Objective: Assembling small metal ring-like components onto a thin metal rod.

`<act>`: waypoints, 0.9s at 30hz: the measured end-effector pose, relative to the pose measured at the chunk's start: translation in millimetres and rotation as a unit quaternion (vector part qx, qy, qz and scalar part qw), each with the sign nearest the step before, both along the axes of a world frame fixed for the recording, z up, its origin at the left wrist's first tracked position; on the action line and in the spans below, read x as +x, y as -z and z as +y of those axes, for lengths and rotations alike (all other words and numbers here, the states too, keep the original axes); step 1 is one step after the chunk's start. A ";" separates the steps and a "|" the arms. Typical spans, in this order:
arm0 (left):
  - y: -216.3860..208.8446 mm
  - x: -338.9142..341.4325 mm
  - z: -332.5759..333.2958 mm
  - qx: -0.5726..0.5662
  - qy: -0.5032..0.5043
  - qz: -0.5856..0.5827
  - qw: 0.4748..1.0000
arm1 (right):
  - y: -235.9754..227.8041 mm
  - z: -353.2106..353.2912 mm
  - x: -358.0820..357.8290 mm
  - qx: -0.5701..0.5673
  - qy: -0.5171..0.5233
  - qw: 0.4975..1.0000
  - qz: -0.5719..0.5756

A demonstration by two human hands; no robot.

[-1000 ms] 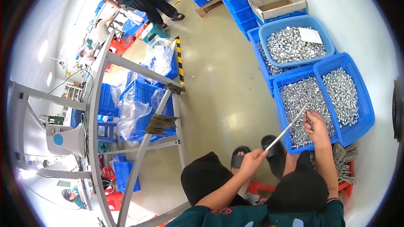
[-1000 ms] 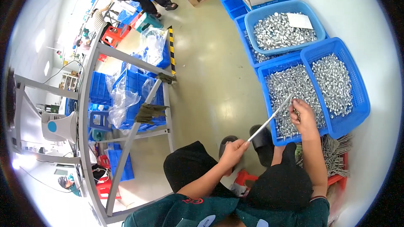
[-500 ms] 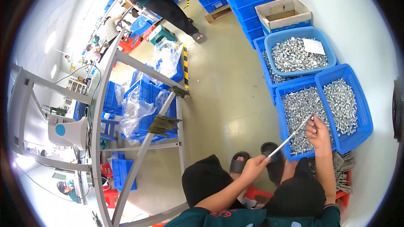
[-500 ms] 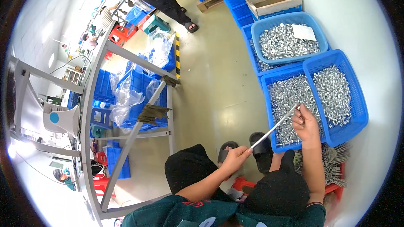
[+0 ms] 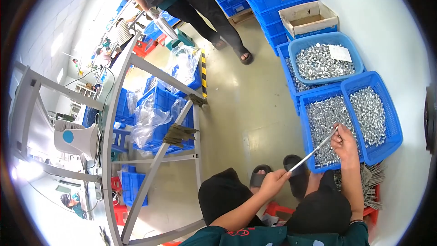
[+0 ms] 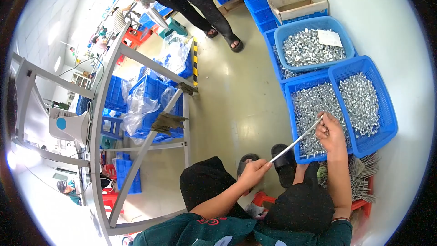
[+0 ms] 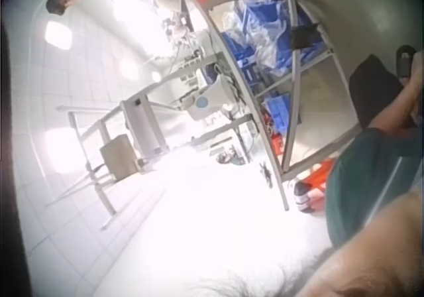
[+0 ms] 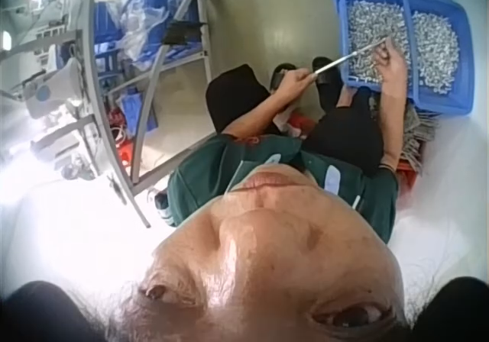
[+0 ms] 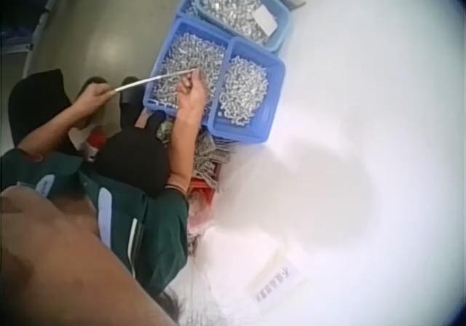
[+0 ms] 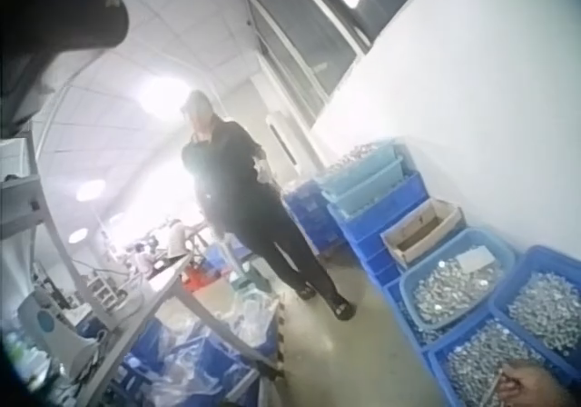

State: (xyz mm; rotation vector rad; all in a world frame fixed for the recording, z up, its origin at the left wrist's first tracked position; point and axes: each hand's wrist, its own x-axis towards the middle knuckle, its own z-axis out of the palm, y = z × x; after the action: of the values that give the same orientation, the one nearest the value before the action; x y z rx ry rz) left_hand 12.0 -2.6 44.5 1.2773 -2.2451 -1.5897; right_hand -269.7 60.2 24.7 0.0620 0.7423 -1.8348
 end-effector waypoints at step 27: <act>-24.2 -64.1 42.6 0.249 -0.203 0.120 0.939 | 40.5 23.3 7.2 0.076 -0.165 0.983 0.020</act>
State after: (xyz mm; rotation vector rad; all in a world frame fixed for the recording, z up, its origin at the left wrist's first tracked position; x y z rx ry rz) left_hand -52.1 40.0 68.7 1.4302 -1.3627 -2.0661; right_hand -262.5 83.5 -15.9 0.0008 0.8640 -1.4671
